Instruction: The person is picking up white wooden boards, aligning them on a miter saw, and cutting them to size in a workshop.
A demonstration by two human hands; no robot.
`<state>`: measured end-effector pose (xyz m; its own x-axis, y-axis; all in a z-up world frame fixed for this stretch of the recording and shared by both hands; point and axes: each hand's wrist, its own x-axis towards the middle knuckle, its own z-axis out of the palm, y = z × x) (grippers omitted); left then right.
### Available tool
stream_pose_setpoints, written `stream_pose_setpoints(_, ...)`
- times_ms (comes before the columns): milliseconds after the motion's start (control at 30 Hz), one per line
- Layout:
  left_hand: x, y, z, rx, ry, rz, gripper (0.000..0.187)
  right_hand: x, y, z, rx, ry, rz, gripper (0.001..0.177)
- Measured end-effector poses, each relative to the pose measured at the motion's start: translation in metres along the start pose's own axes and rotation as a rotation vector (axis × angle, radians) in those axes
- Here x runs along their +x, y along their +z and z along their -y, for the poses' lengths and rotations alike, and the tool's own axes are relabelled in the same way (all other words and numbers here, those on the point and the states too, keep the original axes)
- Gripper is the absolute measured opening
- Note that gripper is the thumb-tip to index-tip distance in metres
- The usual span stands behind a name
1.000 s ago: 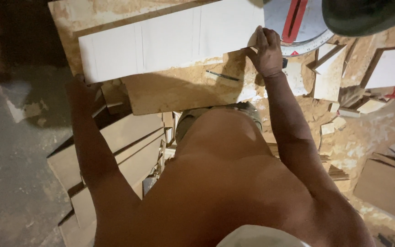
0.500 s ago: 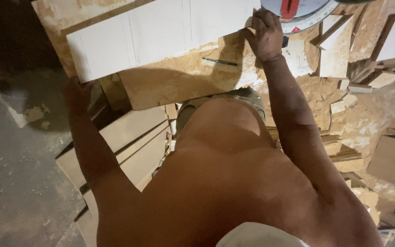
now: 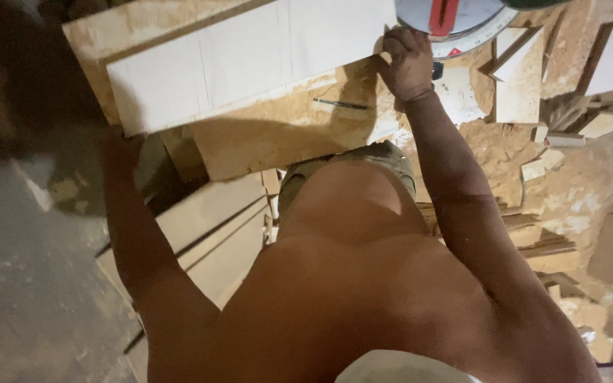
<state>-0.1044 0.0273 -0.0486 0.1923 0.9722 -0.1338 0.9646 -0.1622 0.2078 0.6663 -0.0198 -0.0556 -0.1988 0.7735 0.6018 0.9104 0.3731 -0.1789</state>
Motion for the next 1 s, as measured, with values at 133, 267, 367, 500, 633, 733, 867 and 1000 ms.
stream_pose_setpoints(133,0.008,0.001,0.008,0.023,0.066,-0.033,0.037,-0.008,0.006,0.0,0.061,0.058,0.004,0.024)
stream_pose_setpoints(267,0.013,-0.038,-0.039,-0.085,-0.141,0.172,0.038,0.009,-0.005,0.012,0.08,0.108,-0.044,0.028)
stream_pose_setpoints(367,0.015,-0.071,-0.069,-0.236,-0.243,0.269,0.05,0.001,-0.004,0.015,0.115,0.113,-0.02,0.022)
stream_pose_setpoints(500,0.067,-0.079,-0.067,-0.148,-0.44,0.322,0.042,0.0,-0.002,0.019,0.058,0.142,-0.016,0.019)
stream_pose_setpoints(633,0.106,-0.057,-0.05,0.171,-0.327,0.417,0.082,-0.005,0.004,0.016,0.123,0.129,-0.003,0.028)
stream_pose_setpoints(733,0.106,-0.062,-0.046,0.858,0.34,0.377,0.041,-0.004,0.002,0.017,0.071,0.136,0.013,0.02)
stream_pose_setpoints(867,0.091,-0.056,-0.056,-0.27,-0.518,0.227,0.056,0.0,-0.007,0.018,-0.014,0.115,0.046,0.02)
stream_pose_setpoints(1000,0.091,-0.04,-0.046,-0.278,-0.356,0.125,0.056,0.013,-0.02,0.018,-0.108,0.051,0.023,0.007)
